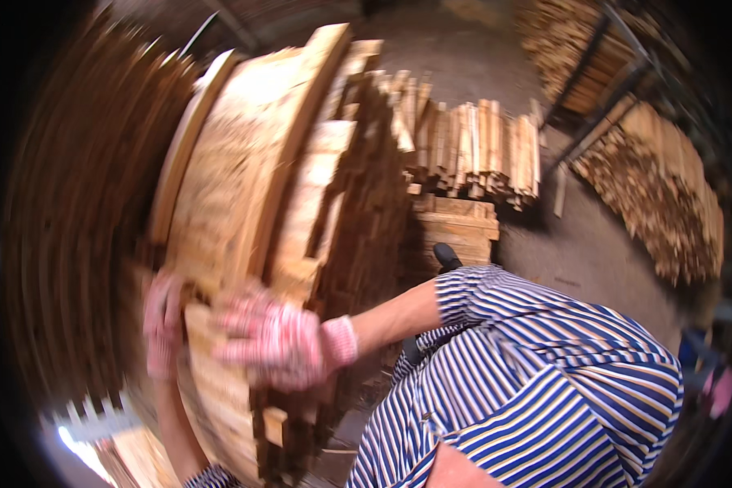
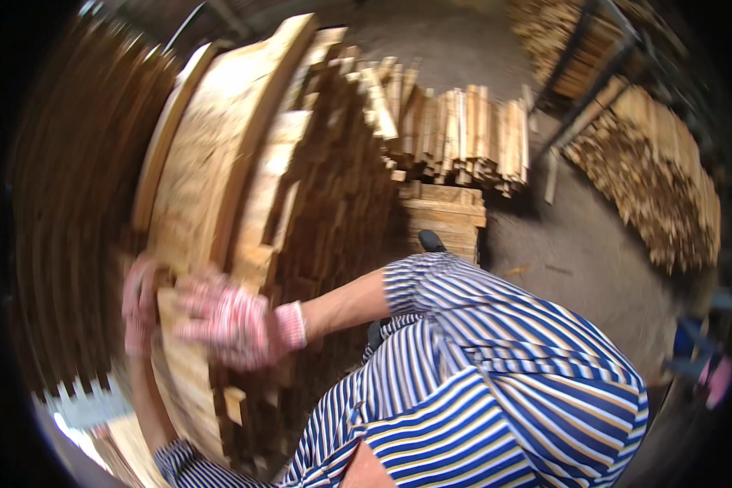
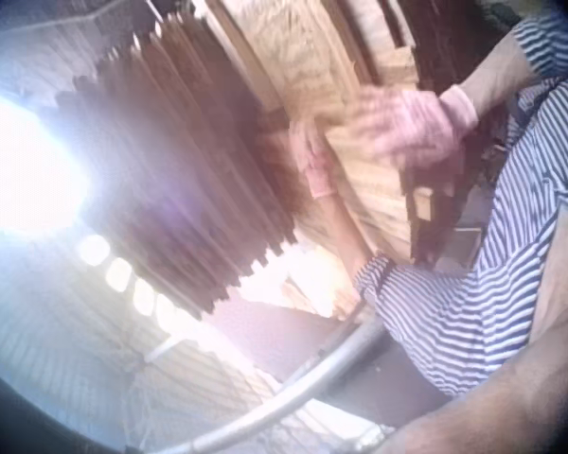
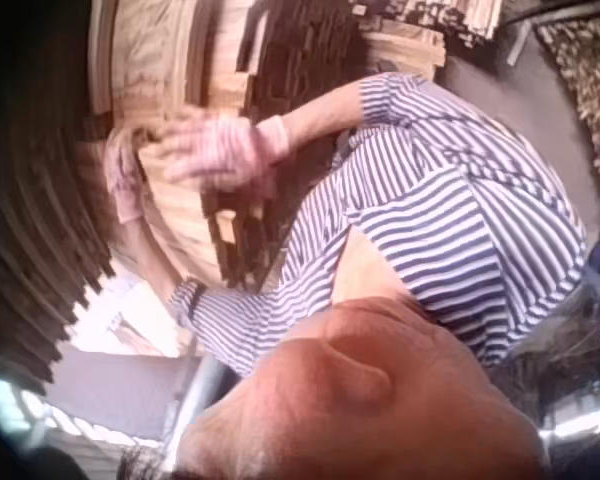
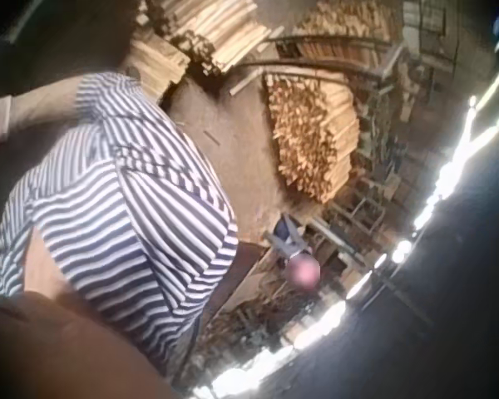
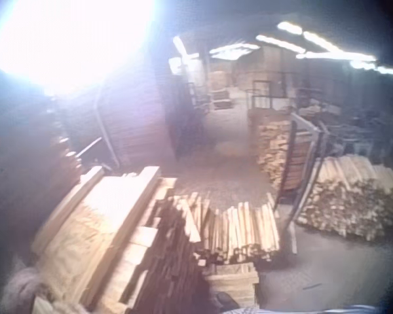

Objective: The person repeatedly picks up small wooden planks from a pile on the floor and stacks them onto a larger, organized stack. The person wears pink gloves and handles the wood by hand, moving pieces from a disorganized pile to a neat arrangement.

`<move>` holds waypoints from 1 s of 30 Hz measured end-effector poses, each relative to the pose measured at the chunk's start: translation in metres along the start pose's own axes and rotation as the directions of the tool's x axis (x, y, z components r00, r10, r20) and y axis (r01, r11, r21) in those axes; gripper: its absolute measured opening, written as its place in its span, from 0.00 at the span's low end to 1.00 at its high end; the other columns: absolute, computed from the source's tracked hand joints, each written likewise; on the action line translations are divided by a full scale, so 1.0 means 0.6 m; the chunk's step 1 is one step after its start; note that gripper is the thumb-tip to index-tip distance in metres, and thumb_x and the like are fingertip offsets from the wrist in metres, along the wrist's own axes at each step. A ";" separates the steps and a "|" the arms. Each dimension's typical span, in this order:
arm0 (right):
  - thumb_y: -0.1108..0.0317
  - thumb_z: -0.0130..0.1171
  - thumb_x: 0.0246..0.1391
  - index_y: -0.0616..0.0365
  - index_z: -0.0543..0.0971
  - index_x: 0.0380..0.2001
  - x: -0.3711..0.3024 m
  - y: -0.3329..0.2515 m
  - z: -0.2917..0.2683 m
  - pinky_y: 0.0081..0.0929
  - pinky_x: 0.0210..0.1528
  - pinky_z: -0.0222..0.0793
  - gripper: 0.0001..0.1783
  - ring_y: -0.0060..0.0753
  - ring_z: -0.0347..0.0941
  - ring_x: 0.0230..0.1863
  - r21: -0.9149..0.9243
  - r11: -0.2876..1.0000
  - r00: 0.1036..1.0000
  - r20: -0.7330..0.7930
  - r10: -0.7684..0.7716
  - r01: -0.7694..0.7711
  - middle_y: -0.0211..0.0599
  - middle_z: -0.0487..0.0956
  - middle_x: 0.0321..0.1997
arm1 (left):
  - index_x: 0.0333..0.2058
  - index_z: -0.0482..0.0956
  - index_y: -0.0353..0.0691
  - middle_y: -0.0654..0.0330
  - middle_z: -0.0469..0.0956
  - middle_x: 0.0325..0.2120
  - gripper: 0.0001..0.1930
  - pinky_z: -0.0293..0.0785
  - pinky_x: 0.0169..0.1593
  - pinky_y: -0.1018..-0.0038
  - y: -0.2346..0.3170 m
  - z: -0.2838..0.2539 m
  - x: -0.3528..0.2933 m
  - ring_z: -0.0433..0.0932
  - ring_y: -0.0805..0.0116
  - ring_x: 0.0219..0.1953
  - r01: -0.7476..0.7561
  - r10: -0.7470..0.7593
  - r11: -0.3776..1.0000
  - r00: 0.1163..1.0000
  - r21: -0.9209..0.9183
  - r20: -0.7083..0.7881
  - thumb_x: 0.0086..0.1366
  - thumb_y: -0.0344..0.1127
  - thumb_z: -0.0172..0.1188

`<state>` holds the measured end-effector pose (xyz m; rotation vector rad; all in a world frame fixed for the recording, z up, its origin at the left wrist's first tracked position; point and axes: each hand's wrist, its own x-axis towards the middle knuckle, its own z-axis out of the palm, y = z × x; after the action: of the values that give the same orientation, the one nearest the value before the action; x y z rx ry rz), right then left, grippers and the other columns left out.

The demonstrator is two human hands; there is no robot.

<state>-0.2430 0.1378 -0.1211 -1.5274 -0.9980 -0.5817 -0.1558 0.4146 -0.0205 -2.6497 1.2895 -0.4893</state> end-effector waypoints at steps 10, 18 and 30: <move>0.40 0.59 0.55 0.56 0.69 0.58 -0.018 0.016 -0.114 0.67 0.63 0.55 0.37 0.69 0.62 0.63 0.151 0.970 0.975 -0.143 -0.168 0.189 0.61 0.66 0.59 | 0.53 0.72 0.31 0.49 0.78 0.45 0.15 0.72 0.58 0.56 0.008 -0.019 0.008 0.77 0.50 0.49 0.135 -0.109 0.978 0.981 -0.157 0.163 0.69 0.27 0.52; 0.49 0.48 0.68 0.57 0.64 0.66 -0.172 0.183 -0.362 0.51 0.64 0.65 0.31 0.63 0.65 0.64 0.037 0.903 0.900 -0.063 0.431 -0.429 0.60 0.64 0.66 | 0.63 0.67 0.37 0.48 0.74 0.57 0.42 0.71 0.60 0.61 0.212 0.065 0.275 0.75 0.54 0.56 0.908 -0.608 0.089 0.376 -0.410 0.700 0.65 0.69 0.48; 0.47 0.54 0.60 0.51 0.64 0.64 -0.412 0.469 -0.630 0.55 0.58 0.67 0.34 0.58 0.67 0.62 -0.187 0.038 0.077 -0.211 0.975 -0.982 0.52 0.64 0.65 | 0.60 0.73 0.33 0.50 0.75 0.58 0.26 0.65 0.65 0.67 0.522 0.252 0.822 0.73 0.61 0.60 0.780 -0.222 0.050 0.618 -0.624 0.754 0.74 0.48 0.45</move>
<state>-0.0702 -0.2853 -0.3930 -2.0285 0.4324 0.3474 -0.0484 -0.1671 -0.1388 -3.7418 0.2114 1.4256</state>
